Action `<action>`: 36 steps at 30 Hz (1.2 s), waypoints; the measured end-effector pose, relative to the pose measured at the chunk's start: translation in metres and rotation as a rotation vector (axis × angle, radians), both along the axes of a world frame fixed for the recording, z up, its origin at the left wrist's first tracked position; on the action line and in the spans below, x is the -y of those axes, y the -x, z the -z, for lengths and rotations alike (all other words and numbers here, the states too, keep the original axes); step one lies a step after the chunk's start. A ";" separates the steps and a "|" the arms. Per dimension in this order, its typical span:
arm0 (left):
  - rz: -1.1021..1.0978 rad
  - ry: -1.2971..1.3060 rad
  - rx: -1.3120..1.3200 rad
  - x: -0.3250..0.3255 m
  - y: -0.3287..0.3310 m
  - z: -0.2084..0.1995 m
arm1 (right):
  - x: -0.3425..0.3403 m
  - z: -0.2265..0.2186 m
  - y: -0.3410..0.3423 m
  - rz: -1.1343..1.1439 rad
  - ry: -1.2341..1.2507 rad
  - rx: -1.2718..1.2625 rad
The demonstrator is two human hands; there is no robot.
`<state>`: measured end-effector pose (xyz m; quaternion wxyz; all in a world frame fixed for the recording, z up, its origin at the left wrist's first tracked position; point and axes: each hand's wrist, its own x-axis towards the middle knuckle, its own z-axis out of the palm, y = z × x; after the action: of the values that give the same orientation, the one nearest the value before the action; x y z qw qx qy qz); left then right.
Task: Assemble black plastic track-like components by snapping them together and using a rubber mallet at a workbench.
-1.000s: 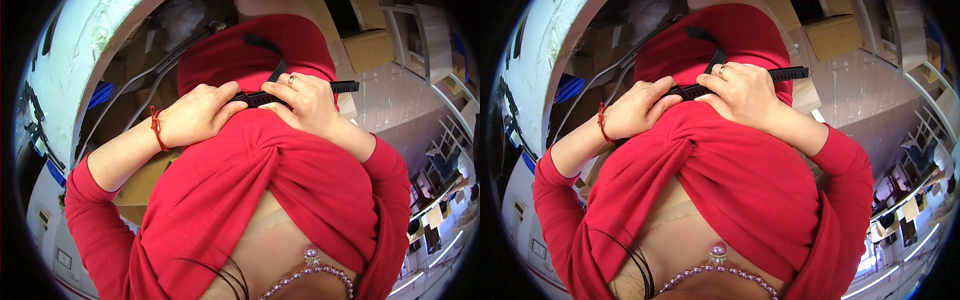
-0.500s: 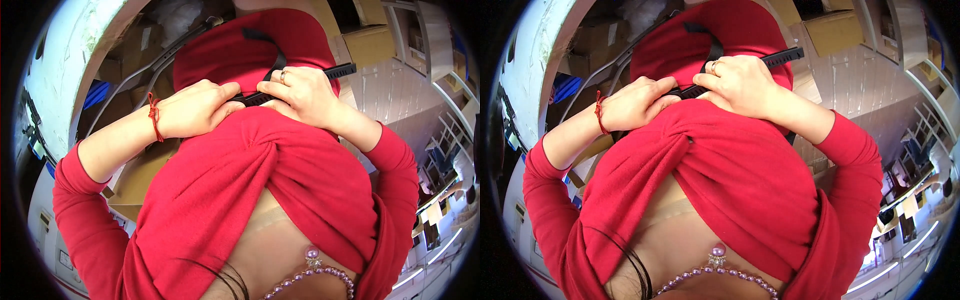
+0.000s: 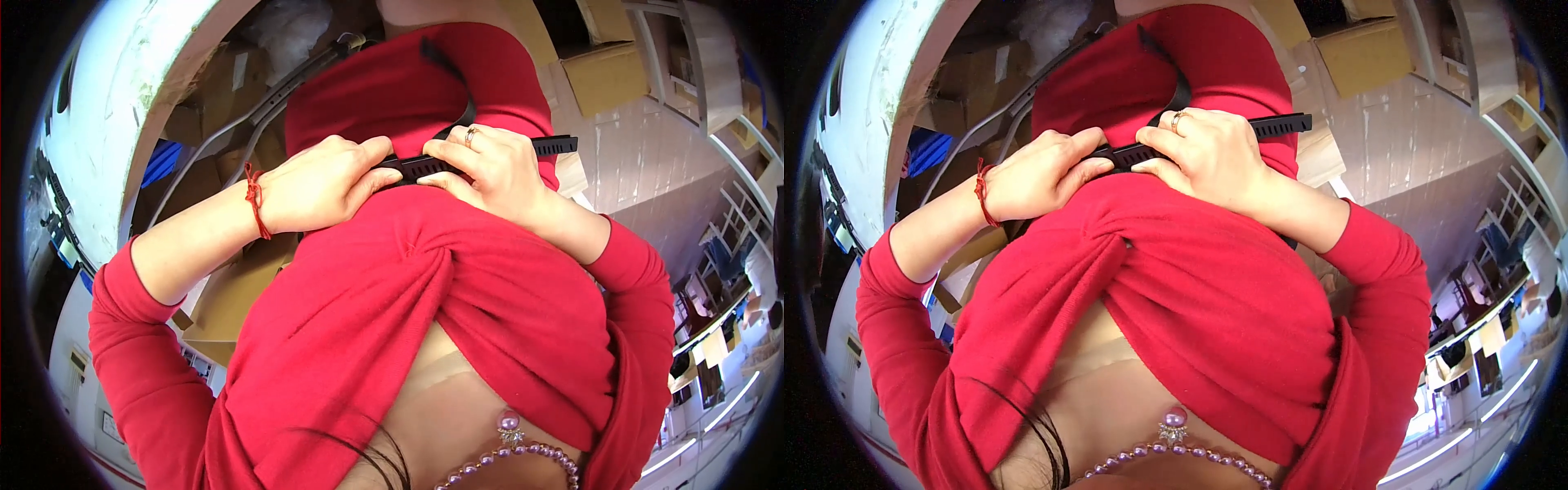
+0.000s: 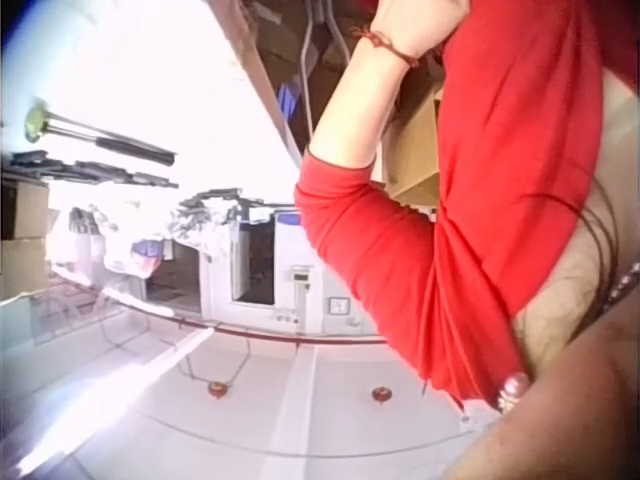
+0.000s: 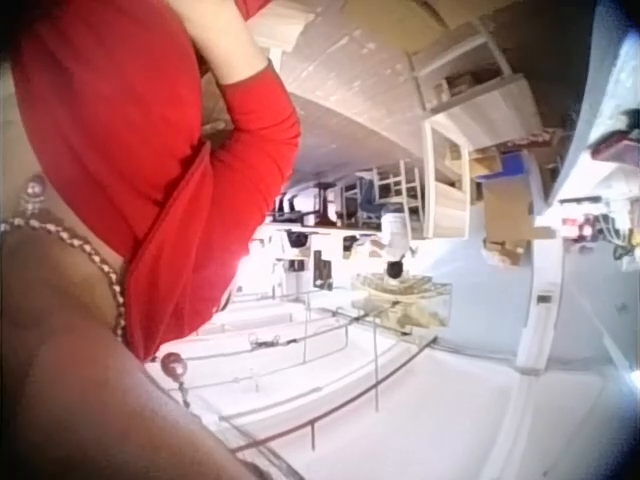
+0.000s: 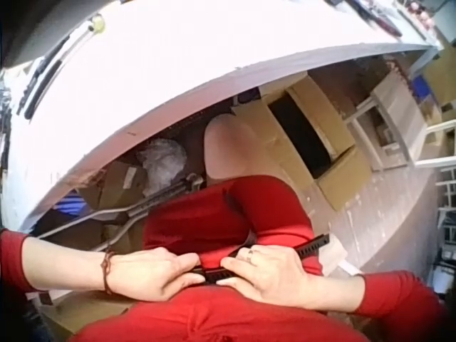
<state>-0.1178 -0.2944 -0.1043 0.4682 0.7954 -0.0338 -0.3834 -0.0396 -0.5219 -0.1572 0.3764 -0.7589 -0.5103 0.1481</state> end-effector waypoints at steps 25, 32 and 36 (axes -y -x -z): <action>-0.142 -0.251 0.690 -0.033 -0.048 -0.124 | -0.053 -0.133 -0.089 0.011 -0.300 0.523; -0.323 -0.573 0.963 -0.101 -0.055 -0.114 | -0.161 -0.130 -0.130 -0.011 -0.250 0.615; -0.495 -0.528 0.909 -0.113 -0.049 -0.095 | -0.178 -0.110 -0.126 -0.026 -0.181 0.501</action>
<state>-0.0685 -0.1815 -0.0097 0.2680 0.9542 0.0522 0.1221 0.0863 -0.3442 -0.0472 0.3029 -0.7285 -0.6084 -0.0858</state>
